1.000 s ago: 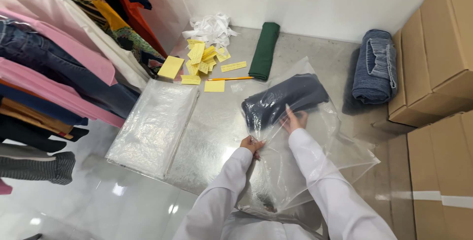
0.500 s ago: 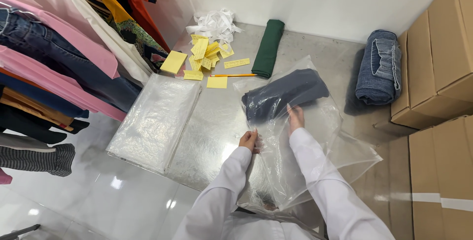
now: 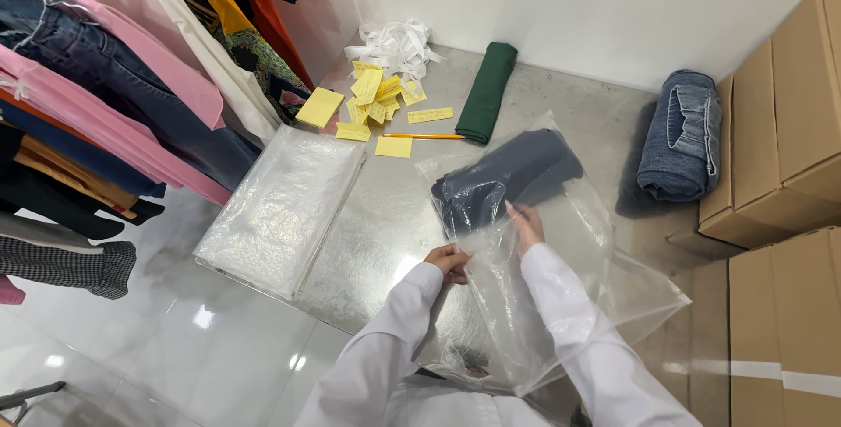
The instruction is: The person wraps a folded dark garment in a clear plastic bag on a metal table. They then place the wrapped garment into a cardboard box, close the box, and tie a white ribbon around it to secure the package.
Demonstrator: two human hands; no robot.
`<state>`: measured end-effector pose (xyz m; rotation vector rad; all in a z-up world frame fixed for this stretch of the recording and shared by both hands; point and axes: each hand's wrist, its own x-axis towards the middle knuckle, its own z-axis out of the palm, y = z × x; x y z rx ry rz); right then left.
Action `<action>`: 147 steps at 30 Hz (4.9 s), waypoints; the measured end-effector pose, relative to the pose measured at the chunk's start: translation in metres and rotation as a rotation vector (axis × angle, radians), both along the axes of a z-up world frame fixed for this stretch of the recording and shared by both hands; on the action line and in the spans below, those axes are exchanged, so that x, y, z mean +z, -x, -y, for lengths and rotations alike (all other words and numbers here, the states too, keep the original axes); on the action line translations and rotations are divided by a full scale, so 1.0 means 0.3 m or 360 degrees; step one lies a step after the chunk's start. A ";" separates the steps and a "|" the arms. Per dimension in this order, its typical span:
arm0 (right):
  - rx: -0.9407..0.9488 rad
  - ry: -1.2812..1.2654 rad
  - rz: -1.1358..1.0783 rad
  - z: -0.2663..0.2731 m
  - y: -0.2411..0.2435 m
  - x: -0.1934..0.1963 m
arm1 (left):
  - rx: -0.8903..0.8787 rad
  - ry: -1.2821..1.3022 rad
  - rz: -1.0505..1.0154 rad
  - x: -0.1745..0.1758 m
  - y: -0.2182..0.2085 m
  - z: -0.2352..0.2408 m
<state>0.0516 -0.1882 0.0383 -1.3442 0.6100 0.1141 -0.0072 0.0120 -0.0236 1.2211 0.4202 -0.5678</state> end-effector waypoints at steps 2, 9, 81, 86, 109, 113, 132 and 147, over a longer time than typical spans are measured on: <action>-0.0030 -0.0024 -0.0029 -0.030 0.039 0.028 | 0.0118 0.0012 -0.0021 0.149 0.007 -0.017; -0.0166 0.0288 0.0083 0.004 -0.002 -0.025 | 0.0349 -0.0098 0.0069 -0.066 -0.119 -0.016; -0.0389 0.0051 -0.0137 0.703 0.625 -0.033 | 0.0529 0.0102 0.0102 0.073 -0.042 -0.292; -0.0206 0.0946 -0.0083 0.718 0.592 -0.010 | 0.0680 -0.0036 0.0162 -0.094 -0.100 -0.347; -0.0391 -0.0613 -0.0087 0.262 1.080 -0.005 | -0.0034 0.0118 -0.0141 -0.097 0.711 -0.377; -0.0168 -0.0616 -0.0198 0.071 1.116 -0.032 | -0.0006 0.0230 -0.0164 0.089 0.820 -0.324; 0.0201 -0.0047 -0.0275 0.459 1.022 0.022 | -0.0112 -0.0373 0.0071 0.159 0.709 -0.626; 0.0369 0.0507 -0.0326 0.266 0.496 0.174 | 0.0298 0.0046 -0.0031 0.169 0.284 -0.533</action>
